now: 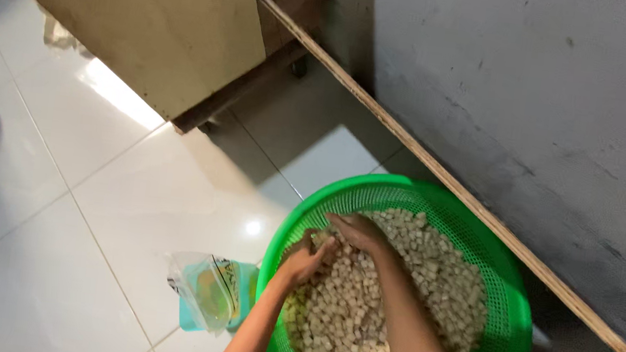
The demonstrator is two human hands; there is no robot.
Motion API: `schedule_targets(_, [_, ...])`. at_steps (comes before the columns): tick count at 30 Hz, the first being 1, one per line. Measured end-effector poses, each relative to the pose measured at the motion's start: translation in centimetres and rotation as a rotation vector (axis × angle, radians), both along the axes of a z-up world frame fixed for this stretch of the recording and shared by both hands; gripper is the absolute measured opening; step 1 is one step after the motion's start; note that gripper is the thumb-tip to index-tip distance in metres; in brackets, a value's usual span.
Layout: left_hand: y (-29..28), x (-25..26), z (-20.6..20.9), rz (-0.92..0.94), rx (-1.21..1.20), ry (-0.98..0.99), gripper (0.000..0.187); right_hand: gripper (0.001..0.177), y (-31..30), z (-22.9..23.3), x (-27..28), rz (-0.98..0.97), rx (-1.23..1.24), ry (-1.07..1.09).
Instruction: The person sorts small, light-colored food items in a green colander by hand, transferring selected pieces into a black basin. A pink scoop is used briefly to move items within the colander. The task continues with repeated hand sorting and transfer throughout the clip.
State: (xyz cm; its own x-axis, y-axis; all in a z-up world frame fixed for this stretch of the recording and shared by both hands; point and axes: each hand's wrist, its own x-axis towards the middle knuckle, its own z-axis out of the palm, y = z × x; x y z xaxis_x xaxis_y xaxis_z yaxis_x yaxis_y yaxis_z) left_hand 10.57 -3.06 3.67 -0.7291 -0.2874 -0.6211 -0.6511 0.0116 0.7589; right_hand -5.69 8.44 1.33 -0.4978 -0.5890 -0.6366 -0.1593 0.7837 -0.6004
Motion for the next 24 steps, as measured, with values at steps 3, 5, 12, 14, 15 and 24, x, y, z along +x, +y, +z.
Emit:
schedule_targets(3, [-0.3, -0.4, -1.1, 0.016, 0.064, 0.112, 0.092, 0.091, -0.2, 0.1, 0.4, -0.093, -0.108, -0.065])
schedule_targets(5, [-0.6, -0.3, -2.9, -0.060, -0.075, 0.045, 0.089, 0.097, -0.4, 0.9, 0.0, -0.040, 0.073, -0.103])
schedule_targets(12, [-1.0, 0.7, -6.3, -0.279, -0.262, 0.139, 0.077, 0.087, 2.4, 2.5, 3.3, -0.002, -0.026, -0.155])
schedule_targets(14, [0.0, 1.5, -4.8, -0.203, -0.322, 0.320, 0.079, 0.083, 3.6, 2.2, 4.5, -0.039, -0.241, -0.111])
schedule_targets(15, [0.6, 1.9, -3.9, -0.165, -0.350, 0.411, 0.080, 0.081, 4.5, 2.3, 5.2, -0.058, -0.347, -0.088])
schedule_targets(24, [6.6, 5.9, 9.2, 0.028, -0.184, 0.043, 0.073, 0.104, 11.0, 7.0, 13.7, -0.087, -0.265, -0.042])
